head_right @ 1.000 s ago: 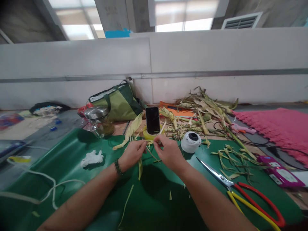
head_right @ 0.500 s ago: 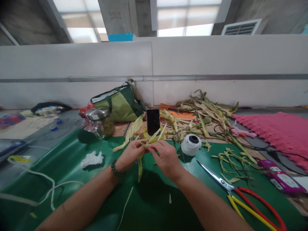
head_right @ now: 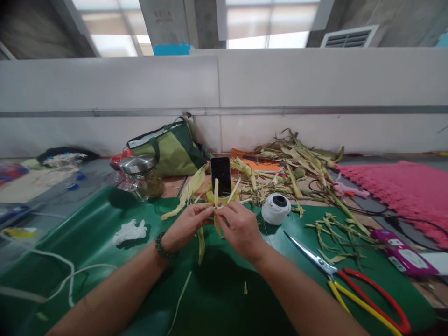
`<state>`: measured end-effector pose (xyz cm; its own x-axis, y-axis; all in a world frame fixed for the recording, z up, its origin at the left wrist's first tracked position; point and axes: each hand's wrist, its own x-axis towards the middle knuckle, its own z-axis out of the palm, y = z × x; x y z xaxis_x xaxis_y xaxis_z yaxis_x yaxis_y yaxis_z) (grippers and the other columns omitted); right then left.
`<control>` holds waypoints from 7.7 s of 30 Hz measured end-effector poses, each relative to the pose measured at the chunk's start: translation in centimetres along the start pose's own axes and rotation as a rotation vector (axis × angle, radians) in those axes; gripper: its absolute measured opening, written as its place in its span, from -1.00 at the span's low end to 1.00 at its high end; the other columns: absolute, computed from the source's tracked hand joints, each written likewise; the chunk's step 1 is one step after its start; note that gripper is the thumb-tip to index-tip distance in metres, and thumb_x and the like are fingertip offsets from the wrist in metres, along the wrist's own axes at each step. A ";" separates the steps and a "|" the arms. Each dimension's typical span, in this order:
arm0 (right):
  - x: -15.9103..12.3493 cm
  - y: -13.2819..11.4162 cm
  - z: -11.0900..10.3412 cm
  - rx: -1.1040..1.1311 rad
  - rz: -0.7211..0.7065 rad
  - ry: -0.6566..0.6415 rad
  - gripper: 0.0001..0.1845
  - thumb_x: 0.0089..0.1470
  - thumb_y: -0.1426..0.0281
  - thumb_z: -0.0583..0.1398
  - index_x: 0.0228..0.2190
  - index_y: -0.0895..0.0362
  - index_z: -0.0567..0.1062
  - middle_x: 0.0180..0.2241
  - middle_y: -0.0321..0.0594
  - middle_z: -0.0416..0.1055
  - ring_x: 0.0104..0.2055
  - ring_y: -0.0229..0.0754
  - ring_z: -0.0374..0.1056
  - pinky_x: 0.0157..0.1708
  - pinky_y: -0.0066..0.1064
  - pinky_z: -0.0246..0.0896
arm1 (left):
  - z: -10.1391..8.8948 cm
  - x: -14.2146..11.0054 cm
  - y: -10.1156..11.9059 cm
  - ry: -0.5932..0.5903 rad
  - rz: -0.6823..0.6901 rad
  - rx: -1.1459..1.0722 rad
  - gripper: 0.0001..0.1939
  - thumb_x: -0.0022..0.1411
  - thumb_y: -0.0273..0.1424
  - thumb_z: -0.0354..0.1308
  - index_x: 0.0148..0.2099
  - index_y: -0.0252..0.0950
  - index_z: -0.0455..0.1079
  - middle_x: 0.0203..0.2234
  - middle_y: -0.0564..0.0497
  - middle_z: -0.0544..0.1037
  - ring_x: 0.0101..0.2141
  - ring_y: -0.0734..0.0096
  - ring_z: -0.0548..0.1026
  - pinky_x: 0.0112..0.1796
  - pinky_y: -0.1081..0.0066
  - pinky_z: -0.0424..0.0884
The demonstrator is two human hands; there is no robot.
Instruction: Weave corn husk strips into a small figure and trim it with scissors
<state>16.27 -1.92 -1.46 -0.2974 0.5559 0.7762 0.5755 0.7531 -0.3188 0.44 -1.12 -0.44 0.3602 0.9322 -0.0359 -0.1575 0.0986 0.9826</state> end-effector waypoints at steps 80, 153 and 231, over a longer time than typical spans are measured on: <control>0.1 0.0 -0.1 0.290 0.478 -0.268 -0.66 0.19 0.17 0.05 -0.51 0.10 0.37 -0.67 -0.35 0.36 -0.67 -0.31 0.29 -0.62 -0.52 0.14 | -0.4 -0.4 0.4 -0.043 0.099 0.065 -0.76 -0.10 -0.35 0.37 -0.34 -0.36 0.52 -0.45 0.00 0.59 -0.39 0.43 0.50 -0.28 0.45 0.41; 1.1 0.5 -0.9 0.570 0.665 -0.373 -0.77 0.02 0.26 0.20 -0.54 0.13 0.35 -0.66 -0.42 0.23 -0.69 -0.39 0.15 -0.73 -0.57 0.06 | -0.9 -0.3 0.7 -0.125 0.014 0.278 -0.78 -0.08 -0.30 0.32 -0.49 -0.36 0.44 -0.58 0.09 0.39 -0.46 0.48 0.31 -0.37 0.47 0.24; 1.7 2.7 -0.6 0.722 0.757 -0.203 -0.51 -0.05 -0.03 0.15 -0.61 0.15 0.38 -0.65 -0.34 0.27 -0.63 -0.36 0.14 -0.60 -0.49 0.07 | -0.2 -0.5 0.5 -0.195 0.013 0.314 -0.67 -0.03 -0.16 0.30 -0.45 -0.38 0.52 -0.55 -0.01 0.50 -0.45 0.41 0.41 -0.37 0.43 0.35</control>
<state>17.77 0.83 -0.71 -0.2112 0.9649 0.1563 0.0957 0.1795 -0.9791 -0.04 -1.49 -0.01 0.5336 0.8456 -0.0175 0.1155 -0.0523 0.9919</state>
